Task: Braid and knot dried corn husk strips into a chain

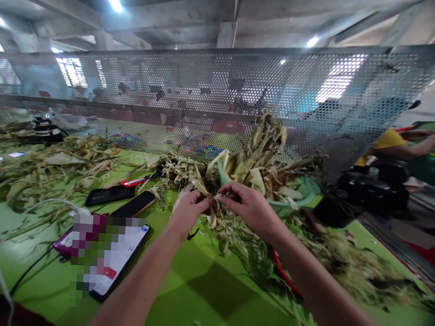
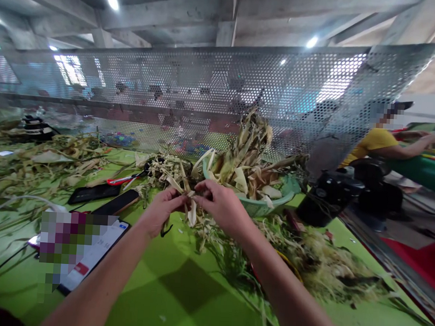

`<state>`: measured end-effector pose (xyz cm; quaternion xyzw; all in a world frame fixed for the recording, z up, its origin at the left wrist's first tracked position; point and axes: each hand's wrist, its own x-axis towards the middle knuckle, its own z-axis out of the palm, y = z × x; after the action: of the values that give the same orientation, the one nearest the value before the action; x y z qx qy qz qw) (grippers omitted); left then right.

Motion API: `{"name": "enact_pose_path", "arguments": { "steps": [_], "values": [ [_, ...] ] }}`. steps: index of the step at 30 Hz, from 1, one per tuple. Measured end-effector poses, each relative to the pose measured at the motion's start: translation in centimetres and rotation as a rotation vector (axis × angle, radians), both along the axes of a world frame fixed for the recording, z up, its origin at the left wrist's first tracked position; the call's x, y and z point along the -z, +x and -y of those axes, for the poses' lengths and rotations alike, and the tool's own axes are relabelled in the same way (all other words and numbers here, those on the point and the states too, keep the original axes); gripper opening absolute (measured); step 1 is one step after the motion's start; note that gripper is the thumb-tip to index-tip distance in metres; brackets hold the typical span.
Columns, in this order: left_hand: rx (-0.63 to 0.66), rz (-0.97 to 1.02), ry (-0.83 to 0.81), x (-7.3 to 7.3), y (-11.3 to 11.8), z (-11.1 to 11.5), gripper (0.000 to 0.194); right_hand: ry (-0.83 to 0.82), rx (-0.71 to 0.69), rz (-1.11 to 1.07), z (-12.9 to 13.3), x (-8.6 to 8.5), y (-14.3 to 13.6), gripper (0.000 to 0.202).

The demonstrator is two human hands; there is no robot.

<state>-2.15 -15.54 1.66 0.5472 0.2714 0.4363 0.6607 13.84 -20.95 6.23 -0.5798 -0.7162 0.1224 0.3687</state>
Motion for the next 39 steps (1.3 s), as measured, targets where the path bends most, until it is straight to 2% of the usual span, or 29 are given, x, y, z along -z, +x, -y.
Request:
{"name": "enact_pose_path", "arguments": {
  "steps": [5, 10, 14, 19, 23, 26, 29, 34, 39],
  "values": [
    [-0.025, -0.021, -0.003, 0.6, -0.1, -0.6, 0.024, -0.01, -0.007, 0.247, 0.6, -0.9, 0.8, 0.007],
    [-0.034, -0.179, 0.159, 0.7, -0.2, -0.6, 0.022, 0.089, -0.062, 0.262, 1.2, -1.5, 0.4, 0.01],
    [0.092, -0.22, 0.195, 0.1, -0.2, 0.0, 0.025, 0.056, -0.143, 0.117, 0.3, -1.0, 0.9, 0.007],
    [0.227, -0.049, 0.038, -0.6, -0.4, 0.8, 0.03, -0.085, -0.163, -0.246, -1.2, 0.4, 1.8, 0.015],
    [0.158, 0.141, -0.11, -0.5, -0.4, 0.6, 0.033, -0.091, -0.159, -0.323, -1.2, 0.9, 1.0, 0.019],
    [0.063, 0.218, -0.167, -0.3, -0.2, 0.2, 0.035, 0.013, -0.136, -0.228, -0.7, 0.8, 0.1, 0.015],
    [-0.004, 0.213, -0.148, -0.2, 0.0, 0.0, 0.037, 0.149, -0.091, -0.029, -0.1, 0.6, -0.4, 0.014],
    [-0.083, 0.043, 0.053, 0.2, 0.1, -0.2, 0.032, 0.243, -0.025, 0.26, 0.5, 0.4, -0.9, 0.018],
    [-0.16, -0.156, 0.228, 0.8, -0.1, -0.4, 0.026, 0.281, 0.011, 0.426, 0.8, 0.4, -1.3, 0.02]
  ]
}}
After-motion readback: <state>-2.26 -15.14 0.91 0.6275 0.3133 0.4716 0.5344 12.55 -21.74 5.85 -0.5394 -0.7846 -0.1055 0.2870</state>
